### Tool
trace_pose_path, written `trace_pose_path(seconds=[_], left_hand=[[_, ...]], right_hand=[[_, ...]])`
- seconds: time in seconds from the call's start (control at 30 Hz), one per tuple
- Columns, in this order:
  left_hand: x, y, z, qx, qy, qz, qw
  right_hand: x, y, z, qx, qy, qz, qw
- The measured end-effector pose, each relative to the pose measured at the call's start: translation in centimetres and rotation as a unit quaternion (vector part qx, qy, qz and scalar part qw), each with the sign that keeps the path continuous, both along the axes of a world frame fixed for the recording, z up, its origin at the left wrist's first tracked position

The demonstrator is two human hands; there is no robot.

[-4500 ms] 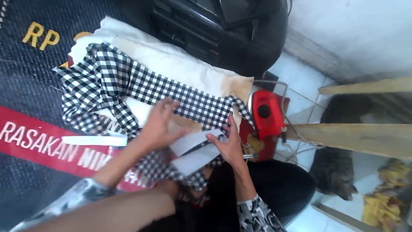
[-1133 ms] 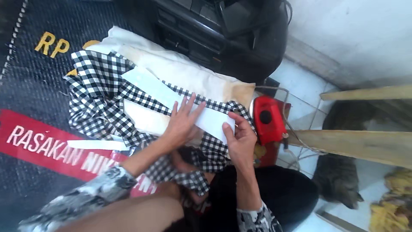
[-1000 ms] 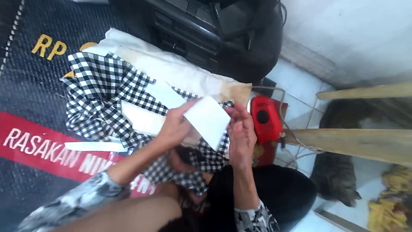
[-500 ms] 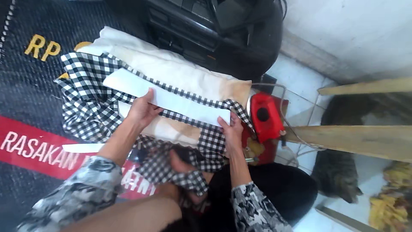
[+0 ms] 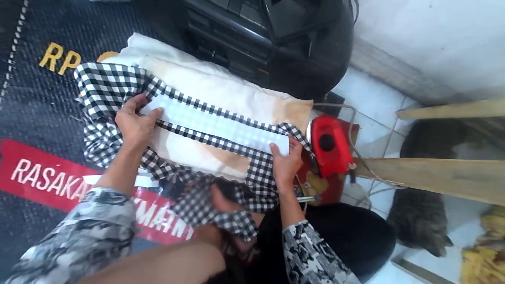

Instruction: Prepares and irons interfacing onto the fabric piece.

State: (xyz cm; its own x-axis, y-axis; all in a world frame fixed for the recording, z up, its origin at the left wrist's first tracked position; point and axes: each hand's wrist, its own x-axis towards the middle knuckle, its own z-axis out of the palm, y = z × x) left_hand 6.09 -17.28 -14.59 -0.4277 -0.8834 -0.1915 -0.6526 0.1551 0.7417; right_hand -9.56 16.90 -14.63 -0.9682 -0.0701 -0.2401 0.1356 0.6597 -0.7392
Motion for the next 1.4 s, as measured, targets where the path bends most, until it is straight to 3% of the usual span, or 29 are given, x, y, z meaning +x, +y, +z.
trace_pose_path(seconds=[0.13, 0.43, 0.57, 0.8, 0.93, 1.1, 1.4], left_hand=[[0.0, -0.6, 0.7, -0.079, -0.090, -0.053, 0.991], [0.1, -1.2, 1.5, -0.075, -0.045, -0.048, 0.995], [-0.6, -1.3, 2.1, -0.094, -0.082, -0.050, 0.991], [-2.7, -3.3, 4.7, -0.135, -0.252, -0.091, 0.954], [-3.2, -4.2, 4.0, -0.121, -0.317, -0.073, 0.938], [-3.6, -4.1, 3.3, -0.120, -0.320, -0.066, 0.937], [-3.0, -4.5, 4.0, -0.182, -0.336, -0.099, 0.919]], right_hand=[[0.1, -0.4, 0.2, 0.049, 0.012, 0.019, 0.999], [0.6, -0.4, -0.4, 0.058, 0.067, 0.037, 0.995], [0.5, -0.3, -0.5, 0.055, 0.080, 0.041, 0.994], [0.7, 0.3, 0.1, 0.048, 0.045, 0.053, 0.996], [2.0, 1.8, 1.1, 0.049, 0.011, 0.042, 0.998], [2.5, 3.2, 1.3, 0.123, -0.007, 0.052, 0.991], [1.2, 2.9, 1.4, 0.141, -0.048, 0.055, 0.987]])
